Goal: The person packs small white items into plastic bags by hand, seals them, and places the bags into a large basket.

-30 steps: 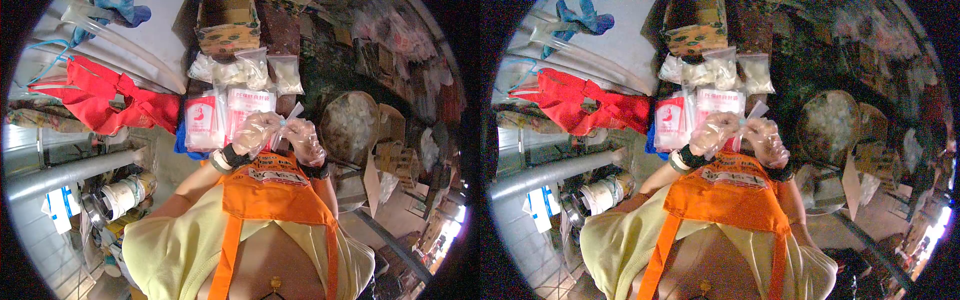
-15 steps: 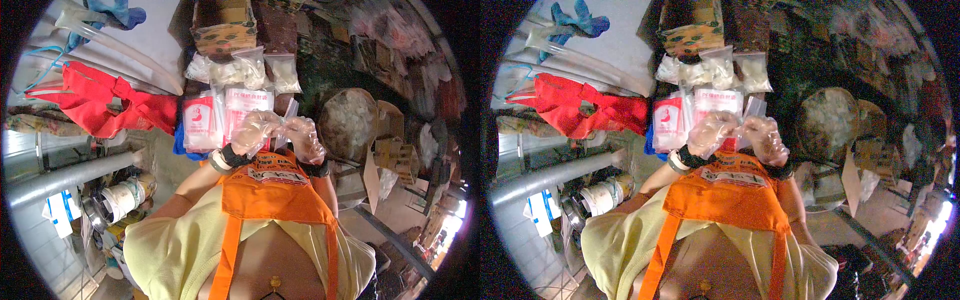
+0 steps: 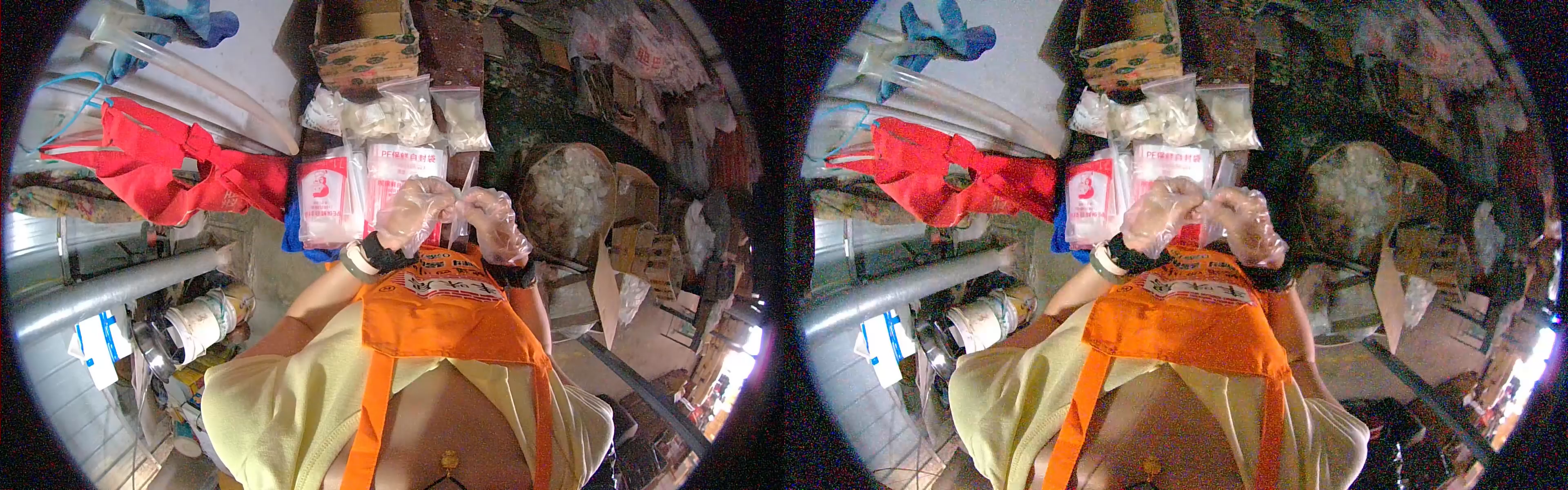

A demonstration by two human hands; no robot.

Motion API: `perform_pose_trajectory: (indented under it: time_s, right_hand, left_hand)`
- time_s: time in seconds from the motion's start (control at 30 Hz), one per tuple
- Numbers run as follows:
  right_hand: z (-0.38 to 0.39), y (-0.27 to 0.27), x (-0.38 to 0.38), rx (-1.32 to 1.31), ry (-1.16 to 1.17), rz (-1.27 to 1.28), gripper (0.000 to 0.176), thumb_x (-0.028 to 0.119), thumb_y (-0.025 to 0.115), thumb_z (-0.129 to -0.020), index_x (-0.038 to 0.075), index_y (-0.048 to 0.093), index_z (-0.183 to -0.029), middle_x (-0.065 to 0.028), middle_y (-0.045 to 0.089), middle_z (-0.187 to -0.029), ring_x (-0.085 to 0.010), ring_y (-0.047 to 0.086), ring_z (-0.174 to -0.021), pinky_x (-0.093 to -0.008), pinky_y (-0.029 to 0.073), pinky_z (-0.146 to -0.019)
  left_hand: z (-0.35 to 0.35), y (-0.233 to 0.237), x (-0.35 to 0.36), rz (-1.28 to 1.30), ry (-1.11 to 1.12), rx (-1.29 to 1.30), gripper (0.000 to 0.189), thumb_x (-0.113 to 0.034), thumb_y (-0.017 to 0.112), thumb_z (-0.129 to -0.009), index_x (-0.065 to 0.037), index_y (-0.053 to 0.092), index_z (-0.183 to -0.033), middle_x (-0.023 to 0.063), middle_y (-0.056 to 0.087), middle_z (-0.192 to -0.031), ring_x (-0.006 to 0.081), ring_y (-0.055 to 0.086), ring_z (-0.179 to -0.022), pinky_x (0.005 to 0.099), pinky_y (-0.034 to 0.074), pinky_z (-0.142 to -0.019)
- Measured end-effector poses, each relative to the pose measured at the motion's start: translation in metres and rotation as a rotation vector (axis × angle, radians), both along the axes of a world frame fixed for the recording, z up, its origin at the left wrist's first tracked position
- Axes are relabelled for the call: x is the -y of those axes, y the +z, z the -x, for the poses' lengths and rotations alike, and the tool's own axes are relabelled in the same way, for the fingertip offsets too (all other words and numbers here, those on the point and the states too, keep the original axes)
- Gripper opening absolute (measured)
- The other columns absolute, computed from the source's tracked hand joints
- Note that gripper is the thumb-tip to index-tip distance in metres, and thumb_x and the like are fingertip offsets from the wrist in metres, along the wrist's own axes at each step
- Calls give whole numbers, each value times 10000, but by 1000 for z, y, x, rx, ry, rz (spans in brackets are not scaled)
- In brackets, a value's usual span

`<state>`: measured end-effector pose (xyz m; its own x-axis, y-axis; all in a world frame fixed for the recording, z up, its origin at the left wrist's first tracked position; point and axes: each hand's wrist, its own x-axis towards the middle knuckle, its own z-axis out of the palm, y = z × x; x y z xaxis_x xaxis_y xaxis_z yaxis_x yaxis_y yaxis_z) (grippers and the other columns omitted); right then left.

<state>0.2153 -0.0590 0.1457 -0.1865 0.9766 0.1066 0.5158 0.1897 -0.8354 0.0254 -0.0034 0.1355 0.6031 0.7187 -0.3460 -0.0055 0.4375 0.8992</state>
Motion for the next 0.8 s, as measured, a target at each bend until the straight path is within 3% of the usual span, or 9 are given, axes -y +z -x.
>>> perform_pose_trajectory:
  time_s: [0.1,0.2,0.3,0.43,0.47,0.53,0.6,0.7,0.8]
  right_hand:
    - [-1,-19,4,13,-86,45,144,129,566,-903,24,659,-865,-143,653,-823,-317,634,-780,-400,489,-710]
    - [-4,-29,6,-19,-151,114,143,128,549,-913,24,645,-920,-150,649,-859,-339,618,-835,-416,478,-768]
    - [-3,-11,5,22,-118,54,150,137,546,-918,22,641,-927,-152,645,-877,-343,606,-849,-420,469,-784]
    - [-6,-9,5,183,-44,-173,165,155,550,-923,18,642,-921,-152,648,-878,-336,605,-846,-421,467,-776]
    - [-5,-8,5,128,-81,-101,163,154,553,-922,19,645,-921,-151,649,-875,-335,605,-845,-421,466,-775]
    - [-2,-5,5,18,-155,41,159,151,559,-922,21,650,-922,-149,650,-871,-334,604,-843,-421,466,-774]
    - [-1,-11,7,9,-174,-42,147,137,563,-919,24,656,-914,-148,649,-864,-331,603,-838,-422,465,-764]
    - [0,-5,5,8,-176,-19,130,115,566,-912,25,660,-901,-144,643,-857,-327,601,-817,-418,467,-748]
    - [1,-3,5,0,-182,23,121,109,575,-901,21,657,-884,-142,637,-847,-324,597,-790,-412,468,-732]
  left_hand:
    - [1,-1,-4,-10,-43,16,189,-176,599,-919,10,634,-920,77,651,-897,139,655,-884,240,530,-764]
    - [-1,15,5,101,79,70,206,-166,562,-920,28,632,-913,97,656,-951,147,657,-912,254,540,-783]
    - [3,15,0,16,-17,47,201,-156,578,-919,40,624,-926,107,657,-996,162,656,-923,280,550,-797]
    - [4,18,-4,-314,-109,-27,186,-141,597,-924,31,638,-982,94,662,-1000,185,656,-923,298,543,-837]
    - [4,9,-3,-413,-111,14,187,-138,601,-924,27,647,-998,90,664,-1005,186,655,-923,297,537,-837]
    - [2,6,-1,-333,-81,124,191,-131,608,-922,19,660,-1028,82,669,-1021,182,652,-924,295,528,-839]
    - [0,9,2,27,-19,258,202,-122,614,-917,12,668,-1059,73,673,-1041,174,648,-926,291,520,-843]
    - [1,5,0,-131,-96,106,267,-147,635,-917,20,642,-1125,83,672,-1080,154,634,-954,288,515,-862]
    - [4,0,0,23,-116,281,326,-189,652,-920,33,618,-1156,93,673,-1048,148,626,-957,282,507,-881]
